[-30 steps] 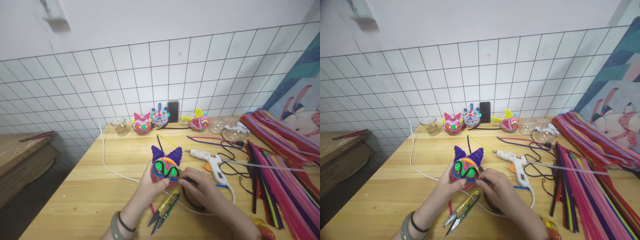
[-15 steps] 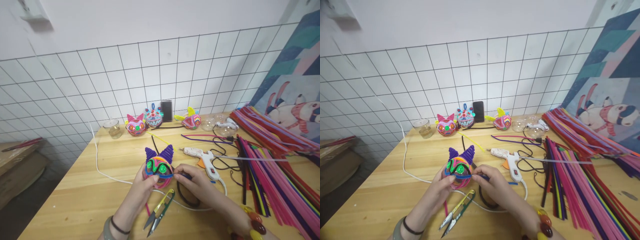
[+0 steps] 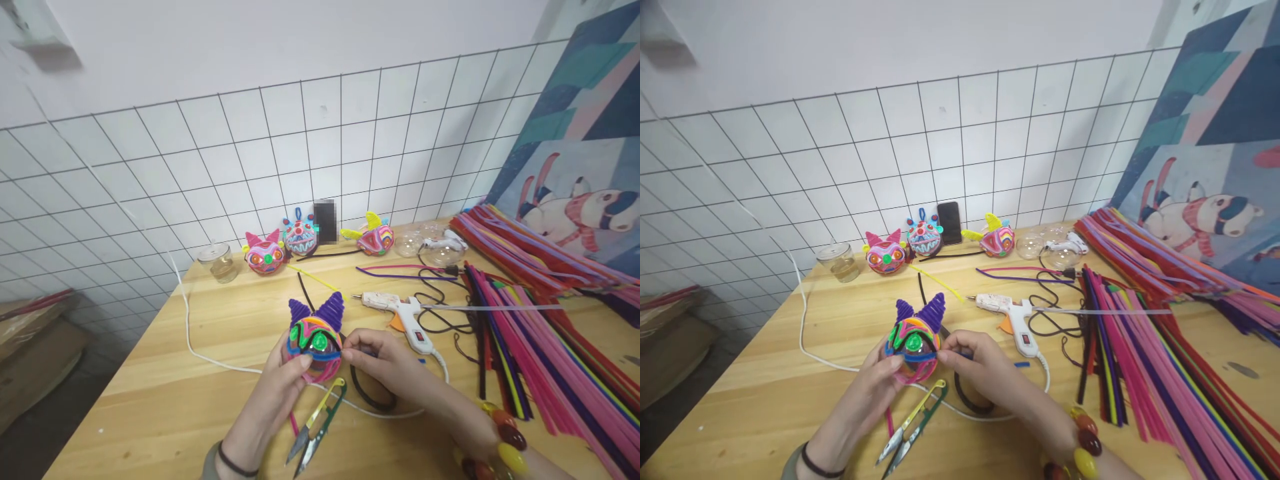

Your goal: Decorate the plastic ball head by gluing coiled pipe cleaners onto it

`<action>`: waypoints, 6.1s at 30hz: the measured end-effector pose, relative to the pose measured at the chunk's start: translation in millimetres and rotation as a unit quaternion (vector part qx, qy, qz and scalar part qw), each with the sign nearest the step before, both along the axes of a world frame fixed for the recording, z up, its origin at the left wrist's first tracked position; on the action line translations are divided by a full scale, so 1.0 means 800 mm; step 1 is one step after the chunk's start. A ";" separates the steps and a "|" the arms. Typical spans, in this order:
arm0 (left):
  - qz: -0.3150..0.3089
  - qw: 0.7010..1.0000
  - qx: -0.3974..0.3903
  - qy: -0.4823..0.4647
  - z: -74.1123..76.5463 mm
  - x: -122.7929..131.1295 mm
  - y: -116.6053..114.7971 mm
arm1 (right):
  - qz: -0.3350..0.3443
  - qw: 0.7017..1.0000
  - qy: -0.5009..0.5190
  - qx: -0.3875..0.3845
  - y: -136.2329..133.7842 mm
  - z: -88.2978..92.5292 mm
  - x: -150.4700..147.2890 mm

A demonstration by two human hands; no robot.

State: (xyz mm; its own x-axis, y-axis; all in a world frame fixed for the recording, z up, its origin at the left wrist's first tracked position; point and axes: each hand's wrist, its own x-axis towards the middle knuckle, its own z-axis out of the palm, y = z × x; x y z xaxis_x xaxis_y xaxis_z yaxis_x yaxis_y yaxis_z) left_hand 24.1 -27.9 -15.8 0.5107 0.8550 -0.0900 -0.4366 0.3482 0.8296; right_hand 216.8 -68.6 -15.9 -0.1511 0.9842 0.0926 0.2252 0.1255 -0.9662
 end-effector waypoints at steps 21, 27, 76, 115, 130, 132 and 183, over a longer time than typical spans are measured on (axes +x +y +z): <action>0.124 0.959 0.210 0.144 0.011 0.012 -0.030 | 0.013 0.999 0.027 -0.030 0.007 -0.017 0.009; 0.095 0.946 0.261 0.166 0.013 0.005 -0.031 | 0.019 0.999 0.030 -0.019 0.009 -0.025 0.014; -0.004 0.998 0.048 0.039 -0.021 0.005 -0.006 | -0.029 0.992 -0.100 0.066 0.002 0.004 0.014; -0.003 0.998 0.057 0.026 -0.007 0.007 -0.012 | -0.019 0.990 -0.124 0.064 0.004 0.002 0.015; 0.052 0.997 0.037 0.038 -0.007 0.007 -0.002 | -0.052 0.983 -0.160 0.076 0.005 -0.004 0.017; 0.104 0.994 0.028 0.034 -0.007 0.005 0.006 | -0.075 0.979 -0.169 0.088 0.007 -0.004 0.018; 0.216 0.973 0.006 -0.085 -0.001 -0.012 0.029 | -0.249 0.890 -0.371 -0.088 0.010 -0.045 0.146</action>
